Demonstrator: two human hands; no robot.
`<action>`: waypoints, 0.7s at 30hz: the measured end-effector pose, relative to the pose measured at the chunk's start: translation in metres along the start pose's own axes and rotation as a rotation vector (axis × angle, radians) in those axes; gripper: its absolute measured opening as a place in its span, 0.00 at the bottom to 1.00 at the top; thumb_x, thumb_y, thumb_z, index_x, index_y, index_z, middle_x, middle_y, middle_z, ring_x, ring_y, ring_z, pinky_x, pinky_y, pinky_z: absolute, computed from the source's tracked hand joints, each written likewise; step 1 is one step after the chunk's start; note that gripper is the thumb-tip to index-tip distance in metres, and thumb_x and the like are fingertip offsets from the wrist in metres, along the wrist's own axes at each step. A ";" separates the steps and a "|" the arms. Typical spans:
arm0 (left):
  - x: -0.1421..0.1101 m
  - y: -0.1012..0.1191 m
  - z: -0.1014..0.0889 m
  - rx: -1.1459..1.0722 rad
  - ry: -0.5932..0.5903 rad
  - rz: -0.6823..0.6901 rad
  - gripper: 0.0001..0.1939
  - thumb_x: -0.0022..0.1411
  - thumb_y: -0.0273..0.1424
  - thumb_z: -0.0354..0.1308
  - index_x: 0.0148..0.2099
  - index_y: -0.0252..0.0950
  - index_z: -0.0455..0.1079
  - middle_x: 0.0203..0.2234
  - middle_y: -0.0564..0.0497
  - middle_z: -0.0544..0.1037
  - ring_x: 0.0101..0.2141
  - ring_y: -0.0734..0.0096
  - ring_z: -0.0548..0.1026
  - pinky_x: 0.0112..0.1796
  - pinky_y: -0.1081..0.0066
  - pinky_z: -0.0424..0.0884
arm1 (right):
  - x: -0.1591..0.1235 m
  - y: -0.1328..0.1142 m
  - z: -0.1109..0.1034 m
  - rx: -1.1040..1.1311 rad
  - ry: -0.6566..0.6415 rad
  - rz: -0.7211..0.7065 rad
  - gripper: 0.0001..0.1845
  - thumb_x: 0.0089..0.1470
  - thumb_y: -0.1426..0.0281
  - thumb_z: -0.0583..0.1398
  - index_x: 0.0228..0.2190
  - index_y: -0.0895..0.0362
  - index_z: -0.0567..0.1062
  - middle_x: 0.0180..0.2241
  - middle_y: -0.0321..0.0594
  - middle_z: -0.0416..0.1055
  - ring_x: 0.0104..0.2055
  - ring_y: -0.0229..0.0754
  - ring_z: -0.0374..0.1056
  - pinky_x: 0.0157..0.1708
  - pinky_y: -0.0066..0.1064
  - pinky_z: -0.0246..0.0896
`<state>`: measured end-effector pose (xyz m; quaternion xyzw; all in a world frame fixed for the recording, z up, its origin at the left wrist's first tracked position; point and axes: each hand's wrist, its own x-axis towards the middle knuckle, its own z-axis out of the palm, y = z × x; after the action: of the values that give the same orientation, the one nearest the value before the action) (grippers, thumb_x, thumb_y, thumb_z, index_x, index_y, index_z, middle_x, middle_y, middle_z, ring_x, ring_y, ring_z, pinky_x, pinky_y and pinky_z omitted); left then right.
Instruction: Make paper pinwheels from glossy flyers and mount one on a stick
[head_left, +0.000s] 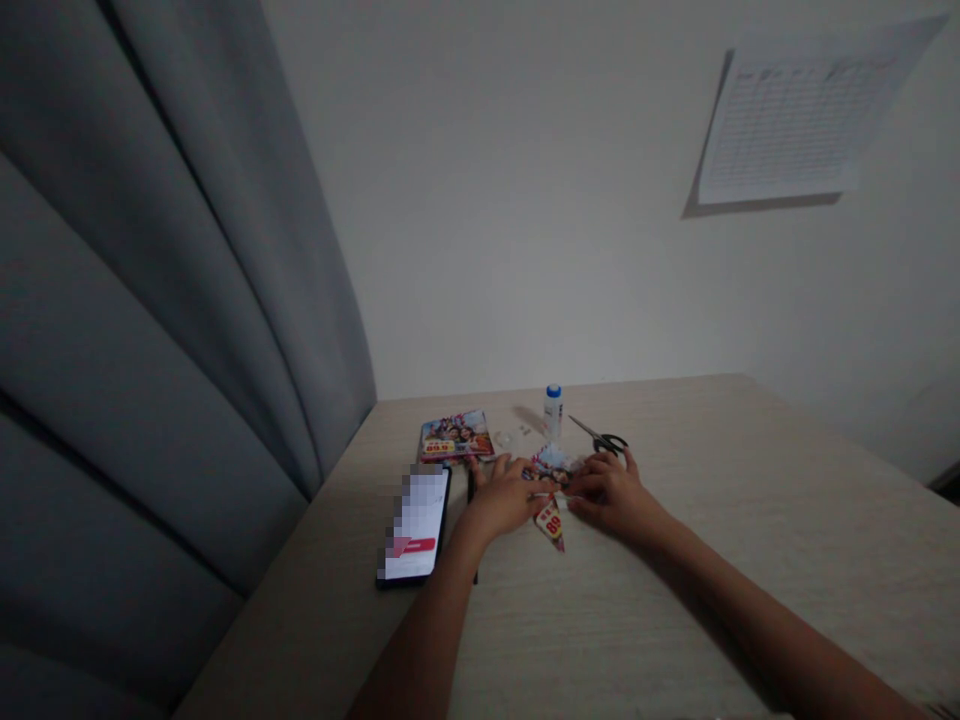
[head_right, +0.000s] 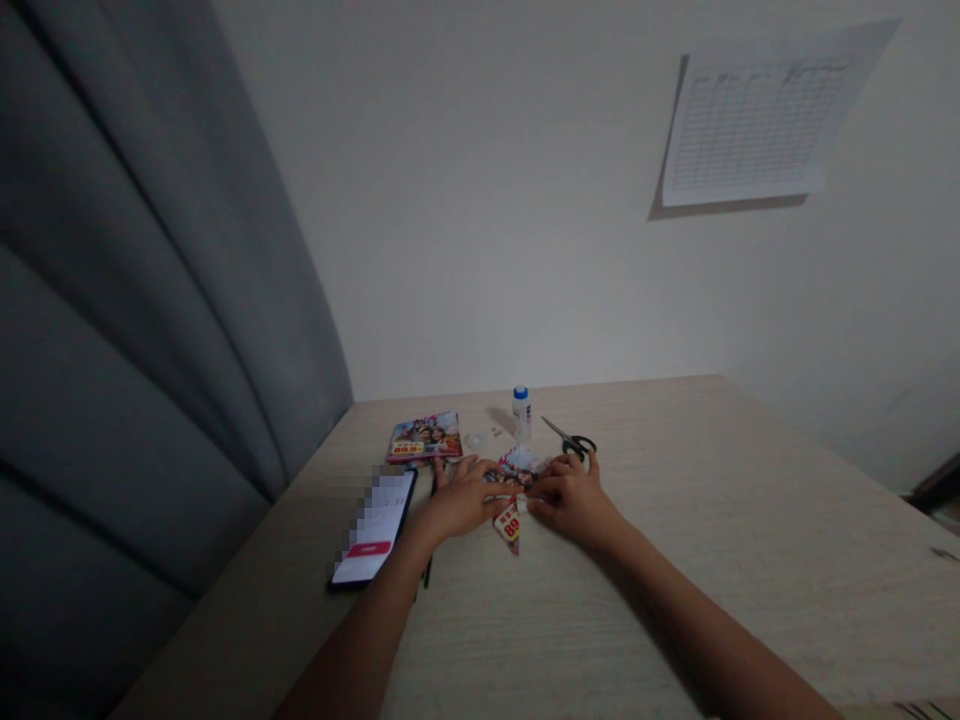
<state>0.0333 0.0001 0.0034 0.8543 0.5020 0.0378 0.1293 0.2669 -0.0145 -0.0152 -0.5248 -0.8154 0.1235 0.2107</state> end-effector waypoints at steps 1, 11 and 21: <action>0.000 0.000 0.000 -0.003 -0.008 -0.002 0.16 0.68 0.48 0.51 0.55 0.70 0.69 0.61 0.54 0.66 0.65 0.41 0.51 0.53 0.20 0.25 | 0.000 0.000 0.000 0.001 -0.005 0.001 0.11 0.55 0.55 0.62 0.38 0.41 0.82 0.46 0.38 0.77 0.58 0.56 0.61 0.62 0.66 0.18; 0.002 -0.004 0.002 -0.025 -0.019 -0.008 0.16 0.68 0.49 0.50 0.55 0.69 0.70 0.62 0.54 0.64 0.66 0.44 0.49 0.54 0.23 0.24 | -0.001 -0.004 -0.004 -0.016 -0.003 -0.011 0.11 0.56 0.57 0.62 0.39 0.42 0.82 0.45 0.38 0.77 0.57 0.54 0.62 0.62 0.65 0.20; 0.001 -0.006 0.000 -0.100 0.022 0.003 0.24 0.66 0.46 0.54 0.64 0.67 0.60 0.62 0.56 0.67 0.66 0.45 0.51 0.57 0.25 0.24 | -0.001 -0.002 -0.003 0.005 -0.013 -0.019 0.11 0.56 0.57 0.63 0.39 0.43 0.82 0.44 0.39 0.77 0.57 0.54 0.61 0.62 0.65 0.20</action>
<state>0.0291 0.0035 0.0018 0.8471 0.4996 0.0725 0.1660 0.2674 -0.0162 -0.0123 -0.5157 -0.8214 0.1272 0.2078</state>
